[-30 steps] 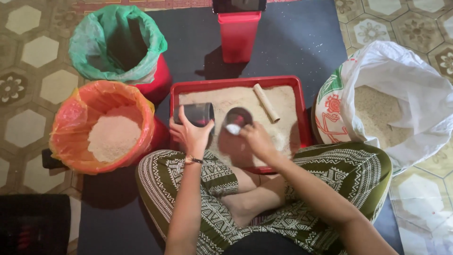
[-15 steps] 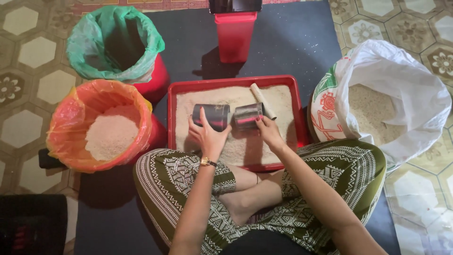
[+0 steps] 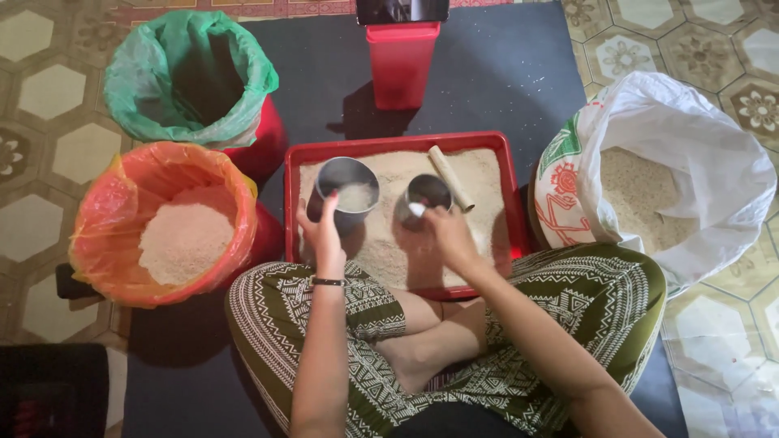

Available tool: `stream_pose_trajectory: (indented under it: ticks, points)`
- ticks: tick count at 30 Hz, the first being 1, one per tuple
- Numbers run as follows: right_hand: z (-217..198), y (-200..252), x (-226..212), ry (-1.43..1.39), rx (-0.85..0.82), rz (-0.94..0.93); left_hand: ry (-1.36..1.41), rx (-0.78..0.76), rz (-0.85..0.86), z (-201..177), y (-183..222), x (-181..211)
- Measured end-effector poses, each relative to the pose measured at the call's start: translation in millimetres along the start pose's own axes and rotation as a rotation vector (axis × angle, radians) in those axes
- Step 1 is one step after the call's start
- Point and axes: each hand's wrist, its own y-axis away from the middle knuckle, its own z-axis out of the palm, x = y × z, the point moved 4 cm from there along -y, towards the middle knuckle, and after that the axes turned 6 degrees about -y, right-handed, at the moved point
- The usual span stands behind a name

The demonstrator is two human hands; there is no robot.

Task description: The person transfers rice grains by scooping them from a bag with a cup and pouring them into a tray, then pours rice between various cups and a bag, and finally pours sand from cups into a bucket. The person uses both hands to manipulate the cups and occasionally repositions a wooden stick in the tray.

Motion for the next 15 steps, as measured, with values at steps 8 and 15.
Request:
stream_pose_trajectory:
  ticks: [8,15]
  points:
    - [17.0,0.4,-23.3,0.231,-0.008,-0.347,0.136,-0.028,0.132,-1.6,7.7,10.4]
    - [-4.3,-5.5,-26.5,0.315,0.036,-0.391,0.033,-0.067,0.53,9.6,15.7,13.3]
